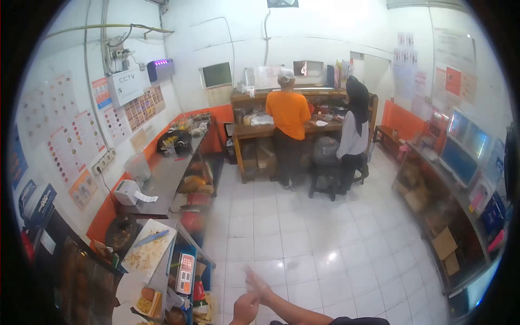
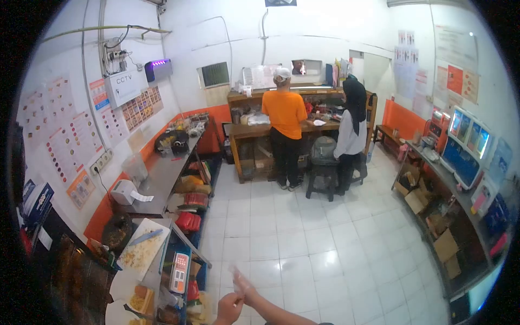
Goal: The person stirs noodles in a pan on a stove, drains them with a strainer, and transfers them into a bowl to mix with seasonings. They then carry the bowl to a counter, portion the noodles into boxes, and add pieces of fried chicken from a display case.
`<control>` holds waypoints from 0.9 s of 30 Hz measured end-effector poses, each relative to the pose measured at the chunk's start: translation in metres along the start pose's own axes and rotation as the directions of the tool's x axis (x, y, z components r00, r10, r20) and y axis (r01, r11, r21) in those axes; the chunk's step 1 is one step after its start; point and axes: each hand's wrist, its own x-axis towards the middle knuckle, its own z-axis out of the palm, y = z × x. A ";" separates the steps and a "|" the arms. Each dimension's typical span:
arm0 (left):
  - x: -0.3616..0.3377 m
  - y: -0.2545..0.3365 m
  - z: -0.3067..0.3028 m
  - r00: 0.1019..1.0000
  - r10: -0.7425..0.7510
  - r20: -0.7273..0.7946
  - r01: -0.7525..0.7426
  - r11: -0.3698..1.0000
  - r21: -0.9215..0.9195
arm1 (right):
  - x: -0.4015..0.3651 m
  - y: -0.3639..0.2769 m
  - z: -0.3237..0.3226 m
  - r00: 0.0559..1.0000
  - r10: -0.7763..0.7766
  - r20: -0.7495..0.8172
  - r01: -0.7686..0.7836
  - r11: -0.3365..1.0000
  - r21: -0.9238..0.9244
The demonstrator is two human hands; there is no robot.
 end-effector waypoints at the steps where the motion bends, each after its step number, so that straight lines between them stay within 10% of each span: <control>1: -0.007 -0.002 0.003 1.000 0.011 -0.008 -0.011 1.000 -0.014 | 0.022 0.041 -0.027 0.992 -0.112 0.055 0.121 0.969 -0.216; 8: -0.059 -0.005 -0.019 0.952 -0.286 0.111 0.280 0.958 0.066 | -0.011 0.032 0.015 0.992 -0.050 0.119 0.088 0.935 -0.344; 11: -0.079 0.014 -0.049 0.939 -0.340 0.050 0.339 0.940 0.023 | -0.003 0.069 0.035 0.818 -0.413 0.400 0.575 0.585 -0.572; 15: -0.119 0.025 -0.088 0.946 -0.293 -0.138 0.295 0.956 -0.007 | -0.023 0.072 0.107 0.942 -0.133 0.307 0.216 0.943 -0.255; 22: -0.255 -0.021 -0.182 0.745 -0.440 -0.502 0.593 0.781 0.195 | -0.073 0.150 0.252 0.890 0.095 0.446 -0.171 0.976 0.133; 25: -0.305 0.006 -0.249 0.804 -0.447 -0.393 0.543 0.821 0.178 | -0.139 0.180 0.333 0.857 0.189 0.480 -0.307 0.934 0.181; 26: -0.328 0.011 -0.272 0.809 -0.501 -0.308 0.547 0.833 0.083 | -0.137 0.220 0.336 0.809 -0.034 0.587 0.152 0.976 -0.154; 27: -0.349 0.017 -0.290 0.833 -0.484 -0.267 0.525 0.845 0.106 | -0.155 0.223 0.358 0.776 0.101 0.622 -0.128 0.992 -0.002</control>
